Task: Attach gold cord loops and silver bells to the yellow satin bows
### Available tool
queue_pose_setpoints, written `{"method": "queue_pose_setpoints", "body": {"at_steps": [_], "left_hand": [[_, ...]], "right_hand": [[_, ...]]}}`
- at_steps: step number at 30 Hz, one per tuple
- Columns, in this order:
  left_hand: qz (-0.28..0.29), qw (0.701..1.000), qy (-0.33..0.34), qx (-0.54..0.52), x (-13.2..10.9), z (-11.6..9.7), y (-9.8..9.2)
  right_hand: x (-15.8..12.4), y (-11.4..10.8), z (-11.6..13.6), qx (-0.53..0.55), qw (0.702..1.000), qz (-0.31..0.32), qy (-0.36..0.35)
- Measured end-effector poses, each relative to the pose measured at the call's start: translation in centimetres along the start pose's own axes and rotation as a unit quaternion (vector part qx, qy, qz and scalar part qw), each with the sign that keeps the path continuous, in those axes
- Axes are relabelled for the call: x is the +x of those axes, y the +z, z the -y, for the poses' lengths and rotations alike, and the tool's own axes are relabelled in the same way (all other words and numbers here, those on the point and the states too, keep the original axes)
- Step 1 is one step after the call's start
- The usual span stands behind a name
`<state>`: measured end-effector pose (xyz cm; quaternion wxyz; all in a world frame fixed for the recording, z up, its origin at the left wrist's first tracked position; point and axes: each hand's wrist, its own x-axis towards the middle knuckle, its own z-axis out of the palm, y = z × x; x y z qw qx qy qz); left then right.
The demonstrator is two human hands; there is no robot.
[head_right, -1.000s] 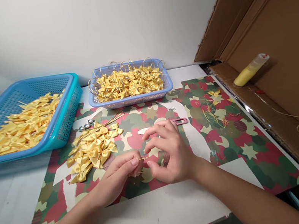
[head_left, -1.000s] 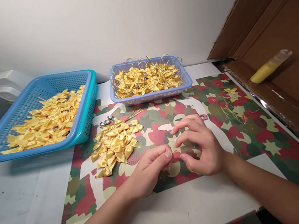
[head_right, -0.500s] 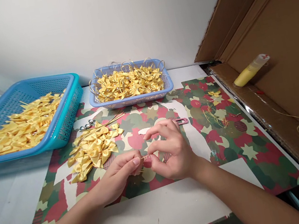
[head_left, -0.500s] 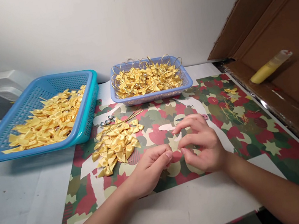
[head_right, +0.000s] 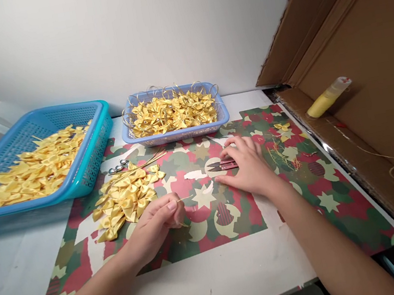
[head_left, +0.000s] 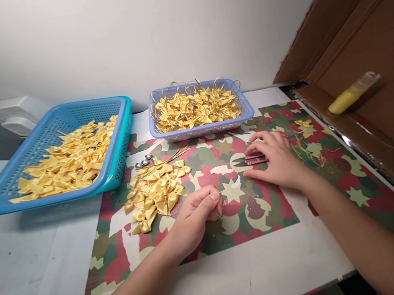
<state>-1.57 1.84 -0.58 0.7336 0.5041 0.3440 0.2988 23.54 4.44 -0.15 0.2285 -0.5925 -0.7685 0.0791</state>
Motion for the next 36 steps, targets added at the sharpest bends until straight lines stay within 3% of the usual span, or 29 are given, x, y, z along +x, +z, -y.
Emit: {"method": "queue_pose_setpoints", "body": {"at_steps": [4, 8, 13, 15, 18, 21, 24, 27, 36], "left_hand": [[-0.007, 1.000, 0.002, -0.010, 0.0, 0.1, 0.0], [-0.010, 1.000, 0.008, -0.016, 0.0, 0.2, 0.0], [-0.015, 1.000, 0.004, 0.011, -0.1, 0.1, 0.0], [-0.022, 0.999, 0.003, 0.025, -0.1, 0.0, 0.1], [-0.030, 0.999, 0.010, 0.034, -0.2, -0.1, 0.2], [-0.039, 0.998, 0.025, 0.036, -0.1, -0.1, 0.3], [-0.052, 0.997, 0.043, 0.030, -0.1, 0.0, 0.3], [-0.058, 0.997, 0.054, 0.024, 0.0, 0.1, 0.3], [-0.048, 0.997, 0.053, 0.038, 0.0, 0.1, 0.3]], "right_hand": [[0.1, -0.3, -1.5, -0.019, 0.997, 0.063, 0.031], [0.1, -0.2, -1.2, 0.021, 0.994, 0.095, 0.058], [0.1, -0.4, 0.2, 0.181, 0.976, 0.095, 0.071], [-0.1, -0.6, 1.2, 0.326, 0.932, 0.130, 0.087], [-0.7, -0.4, 3.0, 0.526, 0.806, 0.243, 0.121], [-1.5, 0.2, 4.3, 0.621, 0.699, 0.310, 0.172], [-1.9, 0.8, 5.0, 0.660, 0.642, 0.328, 0.210], [-1.9, 0.9, 5.2, 0.670, 0.630, 0.325, 0.221], [-1.9, 0.9, 5.6, 0.663, 0.656, 0.289, 0.217]]}}
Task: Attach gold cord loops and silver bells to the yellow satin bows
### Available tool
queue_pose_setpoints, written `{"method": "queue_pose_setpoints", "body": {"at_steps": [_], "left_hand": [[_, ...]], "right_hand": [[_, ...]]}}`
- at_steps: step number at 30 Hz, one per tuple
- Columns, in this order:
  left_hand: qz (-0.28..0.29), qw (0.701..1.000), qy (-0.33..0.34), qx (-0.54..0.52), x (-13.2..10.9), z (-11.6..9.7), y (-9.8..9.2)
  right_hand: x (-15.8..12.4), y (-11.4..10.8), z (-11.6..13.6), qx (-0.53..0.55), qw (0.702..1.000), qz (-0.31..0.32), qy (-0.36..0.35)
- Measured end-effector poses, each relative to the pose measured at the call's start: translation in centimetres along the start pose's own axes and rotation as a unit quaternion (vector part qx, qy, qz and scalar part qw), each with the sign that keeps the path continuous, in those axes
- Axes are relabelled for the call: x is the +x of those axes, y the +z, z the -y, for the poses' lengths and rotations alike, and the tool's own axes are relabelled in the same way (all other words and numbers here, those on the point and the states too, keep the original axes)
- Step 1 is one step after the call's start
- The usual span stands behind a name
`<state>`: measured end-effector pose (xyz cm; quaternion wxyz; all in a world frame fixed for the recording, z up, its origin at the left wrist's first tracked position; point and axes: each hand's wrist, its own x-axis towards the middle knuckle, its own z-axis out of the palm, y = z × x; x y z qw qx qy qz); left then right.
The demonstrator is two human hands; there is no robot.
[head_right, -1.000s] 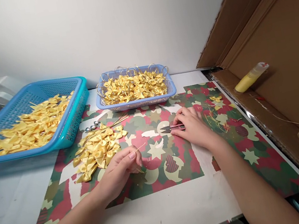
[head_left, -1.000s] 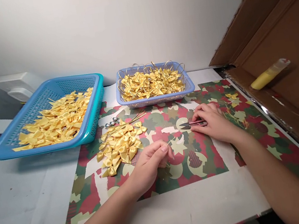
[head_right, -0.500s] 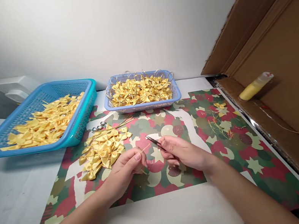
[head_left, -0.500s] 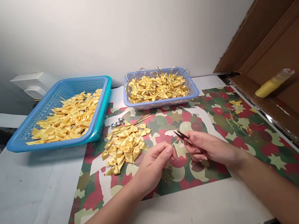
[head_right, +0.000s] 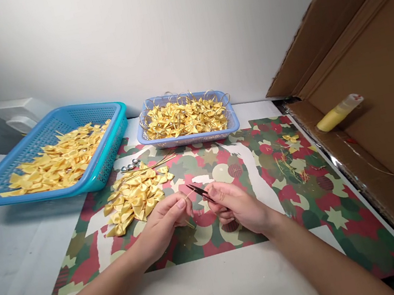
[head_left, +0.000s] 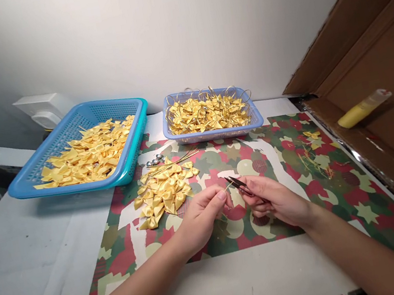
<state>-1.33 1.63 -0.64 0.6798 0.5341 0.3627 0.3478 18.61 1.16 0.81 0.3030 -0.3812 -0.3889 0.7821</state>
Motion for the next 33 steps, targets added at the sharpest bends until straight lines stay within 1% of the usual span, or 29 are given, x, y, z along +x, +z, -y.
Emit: {"method": "queue_pose_setpoints", "body": {"at_steps": [5, 13, 17, 21, 24, 26, 27, 28, 29, 30, 31, 32, 33], "left_hand": [[0.007, 1.000, -0.002, 0.001, 0.0, -0.1, 0.1], [0.007, 1.000, -0.002, 0.008, 0.0, -0.1, 0.0], [0.006, 1.000, -0.001, 0.009, 0.0, 0.0, 0.0], [0.008, 1.000, -0.001, 0.005, 0.0, 0.0, 0.0], [0.009, 1.000, -0.002, 0.002, 0.0, 0.0, 0.0], [0.009, 1.000, -0.002, -0.002, 0.0, -0.1, 0.0], [0.009, 1.000, -0.001, -0.003, 0.0, -0.1, 0.0], [0.009, 1.000, 0.000, -0.005, 0.0, -0.1, 0.0], [0.010, 1.000, 0.001, -0.006, 0.1, 0.0, -0.1], [0.010, 1.000, 0.003, -0.007, 0.1, 0.0, -0.1], [0.009, 1.000, 0.004, -0.007, 0.1, 0.0, -0.2], [0.008, 1.000, 0.006, -0.008, 0.1, 0.1, -0.2], [0.007, 1.000, 0.008, -0.011, 0.1, 0.1, -0.3]], "right_hand": [[0.2, 0.2, 0.0, -0.008, 1.000, -0.024, -0.012], [0.2, 0.2, -0.1, 0.011, 1.000, -0.027, -0.008], [0.2, 0.2, -0.1, 0.007, 1.000, -0.023, -0.007], [0.3, 0.3, -0.2, 0.000, 0.999, -0.033, -0.013], [0.4, 0.3, -0.2, -0.020, 0.999, -0.043, -0.020], [0.4, 0.3, -0.2, -0.066, 0.994, -0.070, -0.043], [0.4, 0.1, -0.2, -0.109, 0.987, -0.098, -0.065], [0.4, -0.1, -0.1, -0.163, 0.972, -0.137, -0.097], [0.5, -0.3, -0.1, -0.229, 0.947, -0.181, -0.133], [0.6, -0.7, -0.1, -0.300, 0.912, -0.225, -0.170], [0.7, -1.1, -0.2, -0.372, 0.868, -0.262, -0.200], [0.9, -1.6, -0.2, -0.439, 0.822, -0.289, -0.220], [1.2, -2.1, -0.3, -0.499, 0.778, -0.309, -0.226]]}}
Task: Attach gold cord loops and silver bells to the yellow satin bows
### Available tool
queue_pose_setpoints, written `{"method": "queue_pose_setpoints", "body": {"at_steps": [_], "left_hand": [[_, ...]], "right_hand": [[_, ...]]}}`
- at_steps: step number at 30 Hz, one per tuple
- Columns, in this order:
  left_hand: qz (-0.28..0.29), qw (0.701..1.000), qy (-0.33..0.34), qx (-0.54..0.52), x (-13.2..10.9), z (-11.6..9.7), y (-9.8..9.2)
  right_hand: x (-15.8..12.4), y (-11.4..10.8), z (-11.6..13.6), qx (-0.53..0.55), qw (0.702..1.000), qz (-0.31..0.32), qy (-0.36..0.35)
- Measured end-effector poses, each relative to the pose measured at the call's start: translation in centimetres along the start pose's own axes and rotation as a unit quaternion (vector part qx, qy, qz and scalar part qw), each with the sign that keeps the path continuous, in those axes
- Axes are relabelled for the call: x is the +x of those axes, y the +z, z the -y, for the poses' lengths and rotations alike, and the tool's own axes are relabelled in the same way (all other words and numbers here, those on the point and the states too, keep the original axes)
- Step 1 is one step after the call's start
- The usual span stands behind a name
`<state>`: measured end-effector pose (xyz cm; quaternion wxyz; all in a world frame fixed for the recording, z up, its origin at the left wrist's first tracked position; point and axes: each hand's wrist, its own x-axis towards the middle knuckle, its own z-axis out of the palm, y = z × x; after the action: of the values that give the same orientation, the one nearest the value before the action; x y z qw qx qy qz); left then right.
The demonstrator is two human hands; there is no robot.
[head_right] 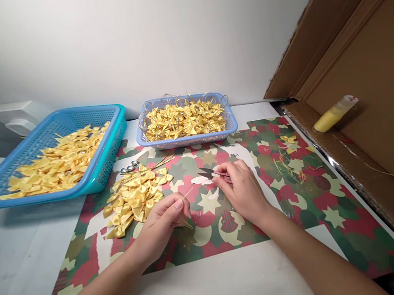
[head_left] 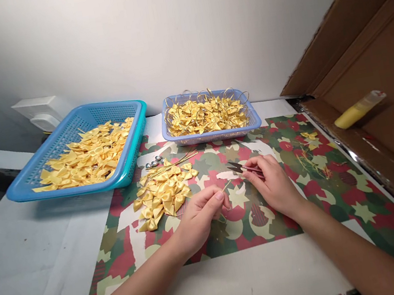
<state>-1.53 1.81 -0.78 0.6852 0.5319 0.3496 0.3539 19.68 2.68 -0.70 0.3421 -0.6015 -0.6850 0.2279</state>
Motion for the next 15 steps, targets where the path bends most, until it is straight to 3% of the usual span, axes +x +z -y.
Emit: {"method": "queue_pose_setpoints", "body": {"at_steps": [3, 5, 8, 9, 10, 11, 12, 14, 15], "left_hand": [[-0.009, 0.999, 0.029, -0.011, 0.0, -0.2, -0.3], [-0.032, 0.996, 0.081, 0.001, 0.1, -0.7, -0.6], [-0.073, 0.981, 0.169, 0.057, 0.0, -2.0, -1.2], [-0.081, 0.975, 0.191, 0.084, -0.2, -2.7, -1.4], [-0.082, 0.968, 0.208, 0.118, -0.4, -3.3, -1.5], [-0.077, 0.959, 0.224, 0.157, -0.7, -4.1, -1.5], [-0.060, 0.948, 0.241, 0.199, -1.1, -4.8, -1.3], [0.014, 0.918, 0.280, 0.280, -2.1, -5.9, -0.4], [0.074, 0.894, 0.308, 0.318, -2.6, -6.2, 0.2]], "right_hand": [[0.6, 0.3, -1.0, -0.149, 0.989, -0.011, -0.001], [0.7, 0.4, -0.8, -0.167, 0.985, -0.026, 0.011], [-0.1, 0.5, 0.9, -0.043, 0.998, -0.036, 0.001], [-0.6, 0.6, 1.7, 0.043, 0.999, -0.003, 0.017], [-1.2, 0.8, 2.6, 0.147, 0.985, 0.073, 0.058], [-1.9, 1.1, 3.3, 0.268, 0.941, 0.180, 0.104], [-2.6, 1.5, 4.0, 0.395, 0.860, 0.290, 0.143], [-4.0, 2.4, 5.0, 0.577, 0.667, 0.417, 0.220], [-4.5, 2.8, 5.3, 0.624, 0.600, 0.432, 0.252]]}}
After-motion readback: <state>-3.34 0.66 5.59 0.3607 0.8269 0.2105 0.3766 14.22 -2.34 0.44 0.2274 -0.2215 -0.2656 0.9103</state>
